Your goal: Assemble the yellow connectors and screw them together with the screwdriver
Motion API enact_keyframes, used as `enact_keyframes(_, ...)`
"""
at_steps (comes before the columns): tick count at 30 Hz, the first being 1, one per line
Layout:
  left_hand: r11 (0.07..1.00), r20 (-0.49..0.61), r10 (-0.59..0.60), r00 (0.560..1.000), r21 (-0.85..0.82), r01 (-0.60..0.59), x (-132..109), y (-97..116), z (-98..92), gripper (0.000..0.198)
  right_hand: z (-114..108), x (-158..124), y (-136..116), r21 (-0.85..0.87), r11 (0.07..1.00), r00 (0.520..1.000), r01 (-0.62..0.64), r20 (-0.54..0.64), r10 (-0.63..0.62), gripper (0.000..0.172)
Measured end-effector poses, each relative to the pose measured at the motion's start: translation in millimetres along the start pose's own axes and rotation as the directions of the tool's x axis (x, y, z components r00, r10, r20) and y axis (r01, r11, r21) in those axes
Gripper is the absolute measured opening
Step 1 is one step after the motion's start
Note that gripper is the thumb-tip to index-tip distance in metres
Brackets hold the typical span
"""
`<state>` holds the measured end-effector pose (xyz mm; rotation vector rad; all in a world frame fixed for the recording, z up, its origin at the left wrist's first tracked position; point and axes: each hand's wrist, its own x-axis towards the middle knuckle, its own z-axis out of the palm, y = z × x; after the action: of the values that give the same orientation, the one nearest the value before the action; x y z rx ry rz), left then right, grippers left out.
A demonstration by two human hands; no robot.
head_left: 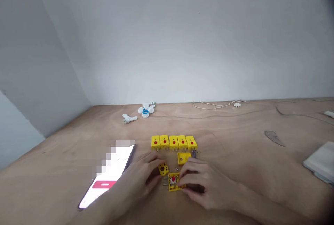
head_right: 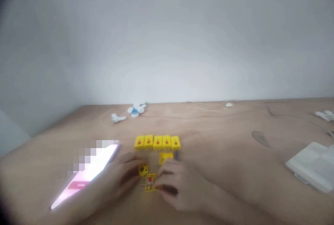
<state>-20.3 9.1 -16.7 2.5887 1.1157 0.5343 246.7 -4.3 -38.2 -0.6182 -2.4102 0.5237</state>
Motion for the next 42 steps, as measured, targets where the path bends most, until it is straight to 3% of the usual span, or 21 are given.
enact_keyframes(10, 0.999, -0.078, -0.037, 0.996, 0.018, 0.038, 0.1, -7.2, 7.2, 0.032, 1.3, 2.8, 1.2, 0.015, 1.0, 0.999, -0.024, -0.049, 0.024, 0.015)
enact_keyframes(14, 0.997, -0.177, -0.059, 0.982, 0.036, 0.067, 1.3, -16.5, 7.9, 0.028, 2.1, 3.6, 3.9, -0.003, 1.0, 0.997, -0.019, -0.071, 0.019, 0.014)
enact_keyframes(17, 0.998, -0.248, -0.07, 0.966, -0.017, 0.068, 2.0, -18.6, 4.2, 0.03, 4.1, 5.0, 7.8, -0.023, 1.0, 0.994, 0.013, -0.111, -0.015, 0.012)
enact_keyframes(23, 0.986, -0.266, -0.061, 0.962, -0.165, 0.017, 1.4, -3.7, -0.6, 0.028, 7.5, 6.9, 17.5, -0.058, 0.998, 0.99, 0.003, -0.143, -0.011, 0.011)
enact_keyframes(27, 0.968, -0.237, -0.028, 0.971, -0.248, -0.033, 2.1, 4.8, 3.0, 0.026, 7.4, 6.2, 18.6, -0.07, 0.997, 0.988, -0.036, -0.151, 0.025, 0.01)
enact_keyframes(36, 0.912, -0.038, -0.166, 0.985, -0.387, 0.139, 4.2, 16.7, 4.1, 0.018, 1.0, 8.6, 17.0, -0.052, 0.998, 0.98, -0.041, -0.195, 0.03, 0.013)
enact_keyframes(42, 0.895, -0.006, -0.149, 0.989, -0.427, 0.132, 6.8, 19.6, 5.5, 0.018, -1.4, 8.1, 15.8, -0.066, 0.997, 0.982, -0.051, -0.186, 0.038, 0.016)
